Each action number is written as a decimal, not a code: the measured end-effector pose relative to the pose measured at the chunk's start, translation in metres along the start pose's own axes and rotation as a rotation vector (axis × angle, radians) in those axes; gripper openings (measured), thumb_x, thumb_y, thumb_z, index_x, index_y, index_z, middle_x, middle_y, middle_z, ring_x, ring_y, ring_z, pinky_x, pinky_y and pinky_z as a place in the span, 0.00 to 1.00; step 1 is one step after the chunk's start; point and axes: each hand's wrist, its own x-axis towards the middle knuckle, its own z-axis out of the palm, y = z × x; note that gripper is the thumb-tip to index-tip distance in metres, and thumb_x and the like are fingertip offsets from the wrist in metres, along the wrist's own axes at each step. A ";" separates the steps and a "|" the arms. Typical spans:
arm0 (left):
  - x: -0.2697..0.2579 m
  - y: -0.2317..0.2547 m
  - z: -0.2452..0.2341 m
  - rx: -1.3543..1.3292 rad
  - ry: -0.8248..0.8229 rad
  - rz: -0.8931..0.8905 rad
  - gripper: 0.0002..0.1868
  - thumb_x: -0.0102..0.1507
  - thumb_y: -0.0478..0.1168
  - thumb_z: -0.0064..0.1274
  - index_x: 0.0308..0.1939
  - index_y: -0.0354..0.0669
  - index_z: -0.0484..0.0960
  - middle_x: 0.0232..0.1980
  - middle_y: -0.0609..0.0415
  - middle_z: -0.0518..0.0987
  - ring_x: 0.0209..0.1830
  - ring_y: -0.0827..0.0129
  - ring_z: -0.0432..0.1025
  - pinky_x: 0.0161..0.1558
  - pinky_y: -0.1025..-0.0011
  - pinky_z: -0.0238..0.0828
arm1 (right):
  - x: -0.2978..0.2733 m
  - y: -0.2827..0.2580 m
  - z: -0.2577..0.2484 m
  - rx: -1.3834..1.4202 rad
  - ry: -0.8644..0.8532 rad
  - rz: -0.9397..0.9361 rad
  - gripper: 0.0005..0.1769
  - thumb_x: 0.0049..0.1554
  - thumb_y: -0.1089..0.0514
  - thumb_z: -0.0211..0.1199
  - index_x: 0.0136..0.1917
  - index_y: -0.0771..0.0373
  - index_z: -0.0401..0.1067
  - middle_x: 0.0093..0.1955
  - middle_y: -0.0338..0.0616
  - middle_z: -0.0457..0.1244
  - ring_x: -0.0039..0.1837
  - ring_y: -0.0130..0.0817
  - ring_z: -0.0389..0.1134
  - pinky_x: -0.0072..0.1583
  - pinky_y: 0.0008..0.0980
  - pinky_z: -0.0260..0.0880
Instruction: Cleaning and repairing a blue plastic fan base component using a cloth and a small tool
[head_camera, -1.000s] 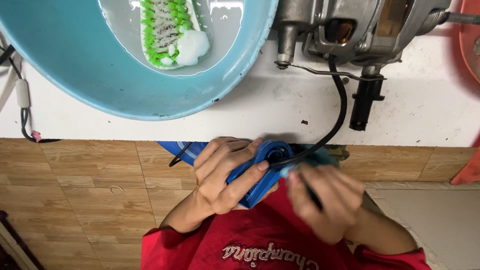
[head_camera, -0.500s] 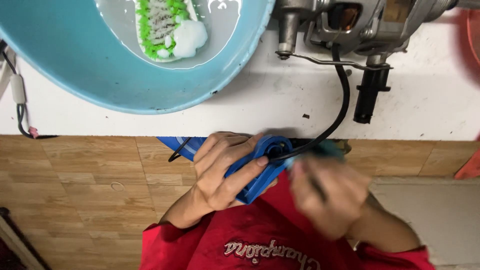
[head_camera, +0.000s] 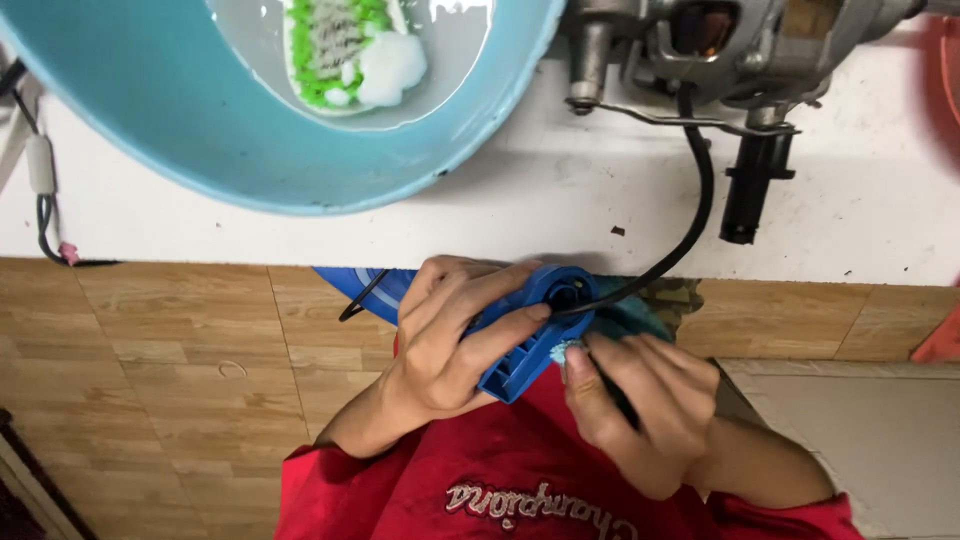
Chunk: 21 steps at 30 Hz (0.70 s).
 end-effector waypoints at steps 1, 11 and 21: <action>-0.002 0.001 0.000 0.005 0.007 -0.008 0.15 0.69 0.45 0.34 0.45 0.39 0.72 0.46 0.38 0.75 0.36 0.53 0.77 0.40 0.63 0.68 | -0.004 -0.003 0.007 0.007 -0.006 -0.007 0.02 0.53 0.71 0.52 0.40 0.75 0.65 0.34 0.62 0.62 0.30 0.45 0.64 0.31 0.37 0.65; -0.006 0.003 -0.002 0.067 0.046 0.021 0.18 0.68 0.46 0.32 0.44 0.37 0.74 0.45 0.38 0.76 0.36 0.54 0.77 0.39 0.65 0.67 | -0.008 -0.019 0.009 -0.027 0.014 0.008 0.04 0.52 0.72 0.57 0.44 0.75 0.66 0.37 0.61 0.62 0.34 0.45 0.67 0.35 0.38 0.70; -0.010 0.007 0.000 0.116 0.079 0.021 0.21 0.70 0.45 0.27 0.47 0.32 0.72 0.45 0.38 0.78 0.37 0.56 0.78 0.40 0.66 0.70 | -0.008 -0.032 0.024 0.012 0.176 -0.128 0.03 0.51 0.72 0.59 0.40 0.73 0.66 0.33 0.62 0.63 0.30 0.42 0.67 0.29 0.34 0.68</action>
